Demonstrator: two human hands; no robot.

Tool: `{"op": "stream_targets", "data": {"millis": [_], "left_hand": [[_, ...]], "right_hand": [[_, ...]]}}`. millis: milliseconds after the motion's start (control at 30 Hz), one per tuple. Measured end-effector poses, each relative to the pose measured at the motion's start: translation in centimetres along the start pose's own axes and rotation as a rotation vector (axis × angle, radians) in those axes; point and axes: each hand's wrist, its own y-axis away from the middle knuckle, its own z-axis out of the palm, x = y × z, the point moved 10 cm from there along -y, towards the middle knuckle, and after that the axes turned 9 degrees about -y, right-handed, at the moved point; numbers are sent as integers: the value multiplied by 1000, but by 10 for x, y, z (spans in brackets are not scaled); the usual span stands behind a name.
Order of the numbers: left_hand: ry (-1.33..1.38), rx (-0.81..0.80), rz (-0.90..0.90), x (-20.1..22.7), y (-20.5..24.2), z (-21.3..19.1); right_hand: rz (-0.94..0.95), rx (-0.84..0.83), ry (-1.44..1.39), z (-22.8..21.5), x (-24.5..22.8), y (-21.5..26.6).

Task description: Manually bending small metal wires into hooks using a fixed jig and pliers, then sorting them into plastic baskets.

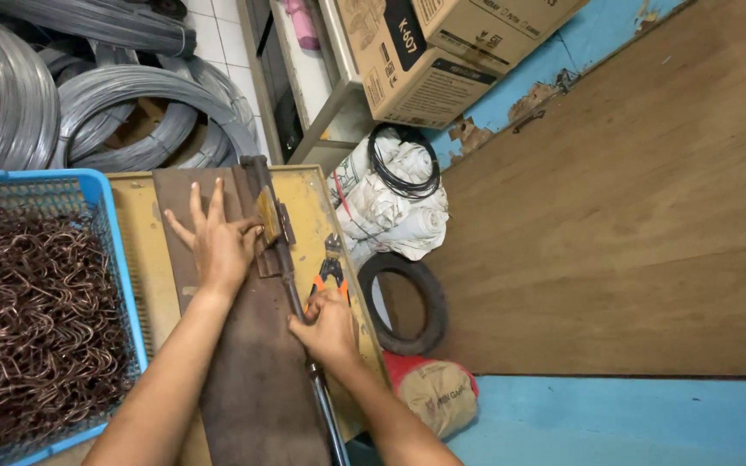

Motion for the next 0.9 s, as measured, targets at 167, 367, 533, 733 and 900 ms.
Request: {"op": "stream_targets", "data": {"millis": [167, 367, 533, 733, 900], "left_hand": [[25, -49, -32, -11, 1, 14], [105, -116, -53, -22, 8, 23], [132, -134, -40, -20, 22, 26], [171, -134, -37, -20, 28, 27], [153, -129, -52, -16, 25, 20]], "right_hand": [[-200, 78, -115, -31, -47, 10], [-313, 79, -155, -79, -114, 21], [-334, 64, -162, -94, -125, 16], [-269, 47, -184, -90, -115, 11], [-279, 79, -156, -89, -110, 10]]}}
